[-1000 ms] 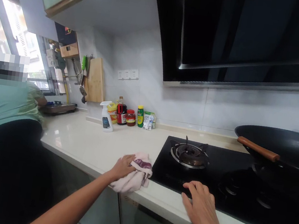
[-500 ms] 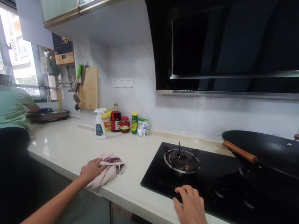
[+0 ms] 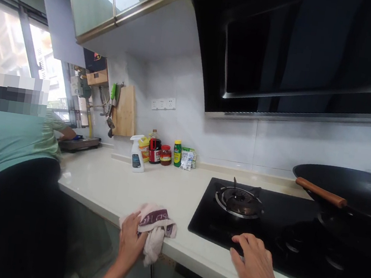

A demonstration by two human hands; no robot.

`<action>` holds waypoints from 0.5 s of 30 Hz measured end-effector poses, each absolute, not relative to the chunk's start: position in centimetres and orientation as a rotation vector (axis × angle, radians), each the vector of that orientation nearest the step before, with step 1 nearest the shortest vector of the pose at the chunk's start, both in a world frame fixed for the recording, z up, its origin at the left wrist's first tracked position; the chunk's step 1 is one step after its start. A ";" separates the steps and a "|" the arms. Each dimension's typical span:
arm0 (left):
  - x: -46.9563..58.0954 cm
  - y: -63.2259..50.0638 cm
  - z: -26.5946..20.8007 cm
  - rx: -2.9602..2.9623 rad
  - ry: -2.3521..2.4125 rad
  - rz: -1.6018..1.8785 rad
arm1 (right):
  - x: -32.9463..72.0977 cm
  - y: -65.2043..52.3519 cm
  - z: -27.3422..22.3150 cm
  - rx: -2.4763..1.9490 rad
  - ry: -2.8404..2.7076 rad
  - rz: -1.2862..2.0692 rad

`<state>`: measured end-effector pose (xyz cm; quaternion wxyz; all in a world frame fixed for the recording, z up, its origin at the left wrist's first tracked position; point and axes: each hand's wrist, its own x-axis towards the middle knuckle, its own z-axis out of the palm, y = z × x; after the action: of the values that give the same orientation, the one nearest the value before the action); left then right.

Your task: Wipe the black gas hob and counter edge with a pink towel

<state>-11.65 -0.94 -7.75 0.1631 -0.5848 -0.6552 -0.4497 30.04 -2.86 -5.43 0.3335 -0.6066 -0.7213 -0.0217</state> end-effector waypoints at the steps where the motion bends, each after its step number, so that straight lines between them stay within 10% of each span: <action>1: -11.5 -0.7 -8.7 -1.638 -1.785 -1.349 | 30.1 -2.8 -5.5 -1.584 -1.885 -0.054; 15: -15.4 -0.8 -8.1 -1.934 -1.661 -1.223 | 29.8 -3.5 -4.2 -1.629 -1.927 -0.135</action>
<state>-15.40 -0.78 -8.10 0.1561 -0.6756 -0.5802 -0.4272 29.83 -3.47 -4.15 0.3026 -0.6144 -0.7269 -0.0508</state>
